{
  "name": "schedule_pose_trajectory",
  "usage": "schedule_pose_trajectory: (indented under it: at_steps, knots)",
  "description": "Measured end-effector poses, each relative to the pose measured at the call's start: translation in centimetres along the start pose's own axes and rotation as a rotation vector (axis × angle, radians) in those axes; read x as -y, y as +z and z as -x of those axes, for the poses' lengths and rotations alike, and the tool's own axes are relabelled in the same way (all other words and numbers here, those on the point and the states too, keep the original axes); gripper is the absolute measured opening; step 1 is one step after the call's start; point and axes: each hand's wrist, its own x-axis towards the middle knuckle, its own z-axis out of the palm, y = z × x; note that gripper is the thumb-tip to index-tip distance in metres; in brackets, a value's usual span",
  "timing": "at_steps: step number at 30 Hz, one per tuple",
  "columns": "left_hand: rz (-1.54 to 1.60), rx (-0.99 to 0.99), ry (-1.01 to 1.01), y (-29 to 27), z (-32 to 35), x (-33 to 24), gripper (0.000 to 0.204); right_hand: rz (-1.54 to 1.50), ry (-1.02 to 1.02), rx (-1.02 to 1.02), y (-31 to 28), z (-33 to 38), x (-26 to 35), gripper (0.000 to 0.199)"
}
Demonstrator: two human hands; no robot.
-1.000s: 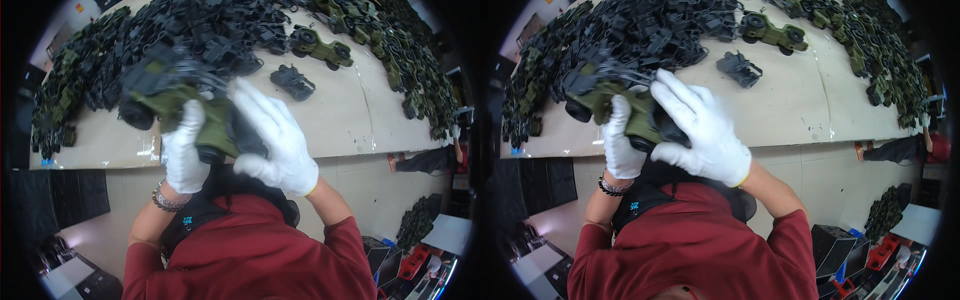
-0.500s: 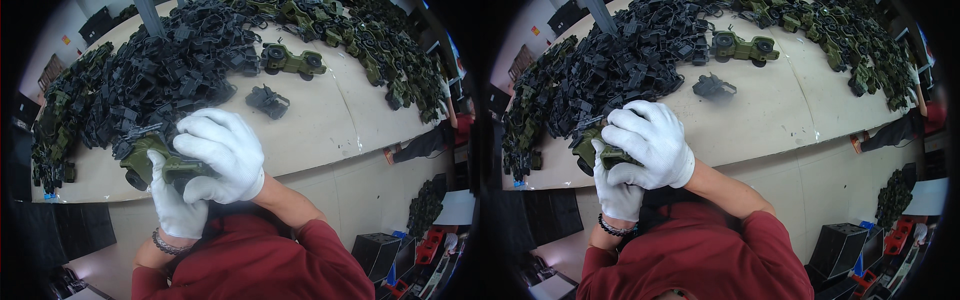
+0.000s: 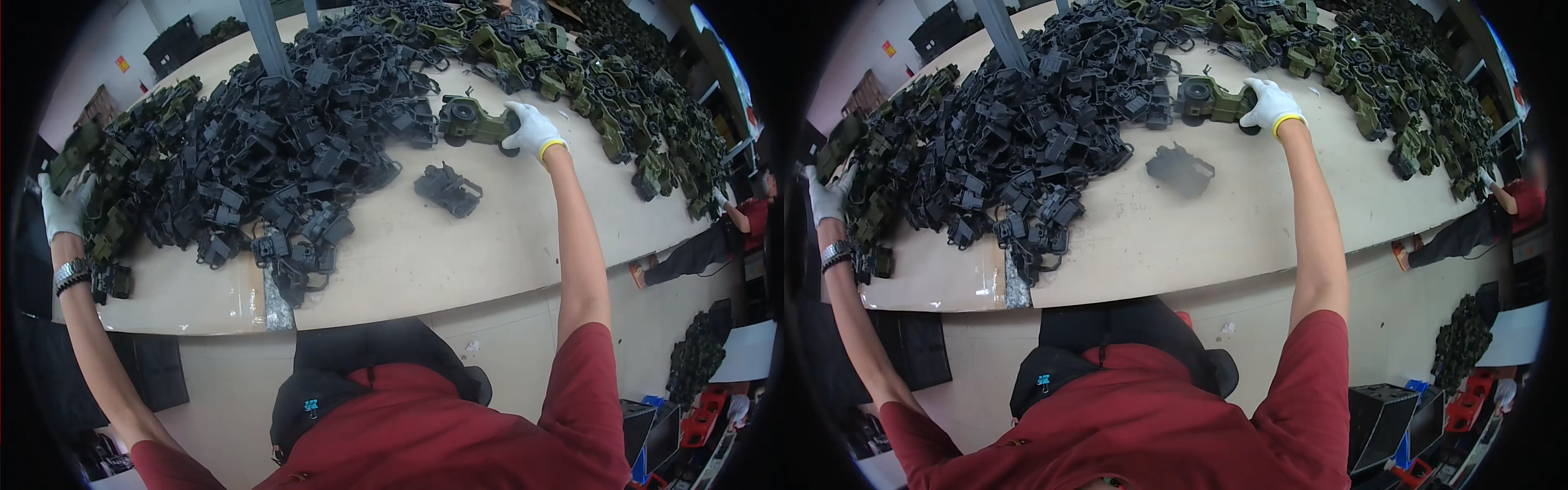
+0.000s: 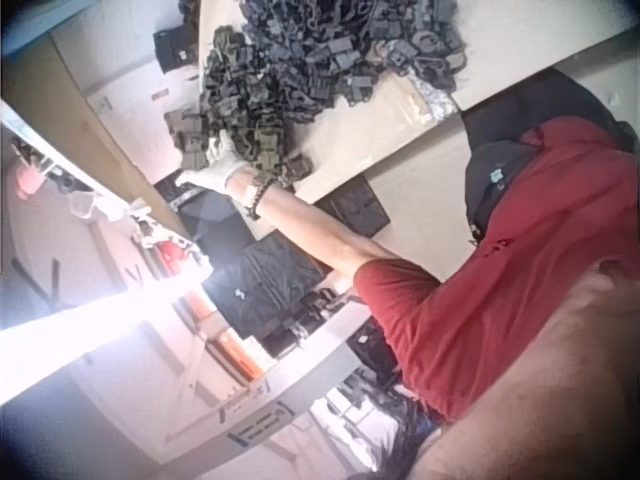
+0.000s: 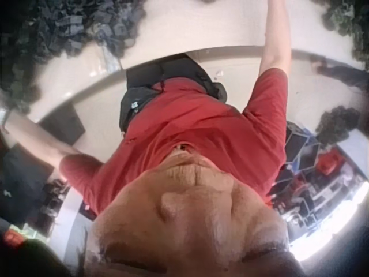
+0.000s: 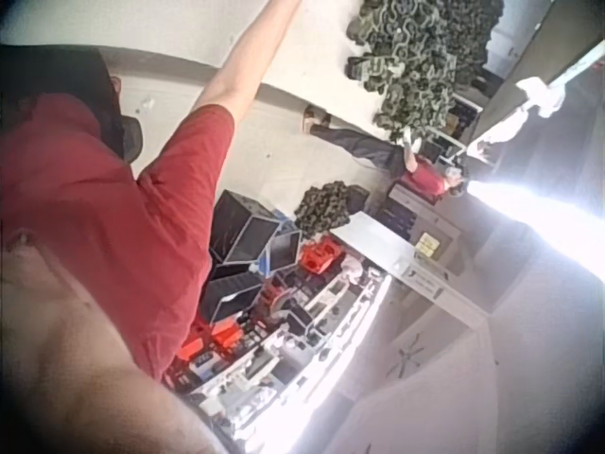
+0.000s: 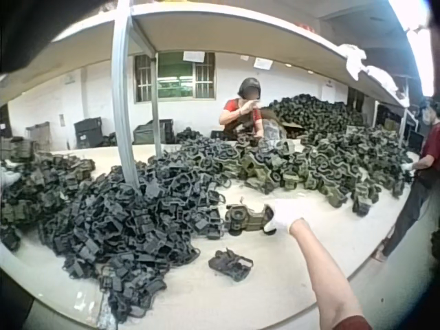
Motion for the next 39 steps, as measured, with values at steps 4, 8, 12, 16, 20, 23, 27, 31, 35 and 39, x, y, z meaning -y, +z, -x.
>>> schedule_pose_trajectory:
  at_steps: [4, 8, 12, 16, 20, 23, 27, 31, 35, 39]
  knots:
    - [-0.328, 0.014, 0.198, 1.8, 7.1, 8.3, 0.084, -0.196, -0.090, -0.146, 0.6, 1.8, 0.2, 0.068]
    - [-0.438, 0.304, -0.072, 1.1, 16.7, 17.3, 0.054, -0.258, -0.180, -0.616, 2.7, 5.1, 0.5, 0.062]
    - [-0.661, 0.632, -0.215, 3.4, 25.5, 25.1, 0.060, -0.390, -0.167, -0.933, 1.4, 9.5, 5.2, 0.066]
    - [-0.417, 0.895, -0.192, 5.1, 30.4, 31.8, 0.117, -0.631, -0.275, -0.883, -1.9, 16.7, 16.7, 0.067]
    - [-0.119, 0.517, -0.109, 7.2, 33.1, 32.3, 0.059, -0.685, -0.507, -0.640, -0.9, 23.1, 23.1, 0.075]
    - [0.036, 0.376, -0.313, 5.4, 30.5, 29.2, 0.045, -0.872, -0.618, -0.428, -2.4, 23.9, 20.4, 0.082]
    - [-0.048, 0.370, -0.218, 2.7, 30.2, 27.1, 0.047, -0.261, -0.245, -0.405, 1.2, 18.6, 14.3, 0.071]
    - [-0.068, 0.506, -0.326, 2.1, 32.6, 27.3, 0.041, -0.141, -0.224, -0.263, 5.4, 17.8, 11.8, 0.061]
    - [-0.005, 0.487, -0.456, 1.2, 33.3, 28.0, 0.039, -0.660, 0.009, -0.235, 3.9, 18.7, 10.3, 0.052]
    - [0.019, 0.497, -0.492, 1.4, 33.6, 28.5, 0.038, -1.238, 0.307, -0.087, 2.5, 18.4, 6.5, 0.055]
